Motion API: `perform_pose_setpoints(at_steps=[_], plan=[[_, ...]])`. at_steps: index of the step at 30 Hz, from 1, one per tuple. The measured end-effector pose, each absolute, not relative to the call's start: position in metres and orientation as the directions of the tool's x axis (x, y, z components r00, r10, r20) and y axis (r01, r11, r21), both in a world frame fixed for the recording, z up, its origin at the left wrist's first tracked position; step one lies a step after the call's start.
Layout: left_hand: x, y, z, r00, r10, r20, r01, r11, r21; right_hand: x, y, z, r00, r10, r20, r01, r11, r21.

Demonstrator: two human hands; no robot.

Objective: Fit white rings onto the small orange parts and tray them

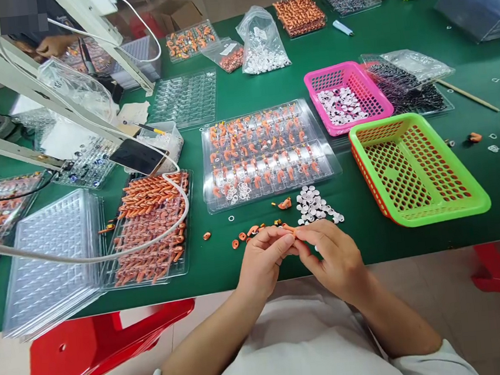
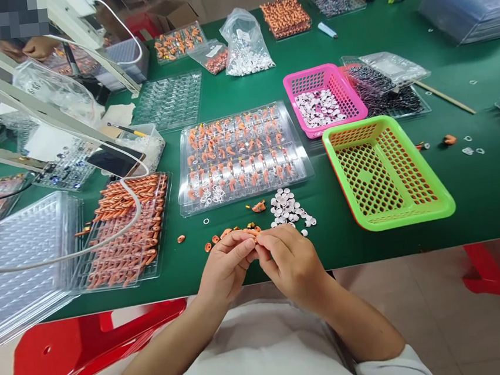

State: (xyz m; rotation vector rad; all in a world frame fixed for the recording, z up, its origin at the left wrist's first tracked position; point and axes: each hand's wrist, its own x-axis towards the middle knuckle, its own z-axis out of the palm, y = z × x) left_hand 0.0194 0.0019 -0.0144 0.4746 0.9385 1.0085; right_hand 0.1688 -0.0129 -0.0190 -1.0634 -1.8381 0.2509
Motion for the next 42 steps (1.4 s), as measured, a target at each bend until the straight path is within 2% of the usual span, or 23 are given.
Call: perform_pose_setpoints(at_steps=[7,15,20,42], plan=[[0.022,-0.001,-0.014,0.245,0.824,-0.512,-0.591,0.545,0.595,0.168,-0.012,-0.019,-0.189,0.74,0.646,0.543,0.627,-0.559],[0.026,-0.004,-0.013,0.261,0.771,-0.581,-0.632,0.591,0.501,0.16,-0.016,-0.026,-0.055,0.773,0.632,0.502,0.568,-0.652],[0.025,-0.005,-0.016,0.25,0.769,-0.588,-0.627,0.591,0.508,0.159,-0.016,-0.03,-0.049,0.801,0.596,0.467,0.546,-0.695],[0.019,-0.008,-0.021,0.237,0.79,-0.565,-0.566,0.585,0.581,0.168,-0.015,-0.03,-0.217,0.789,0.576,0.515,0.593,-0.619]])
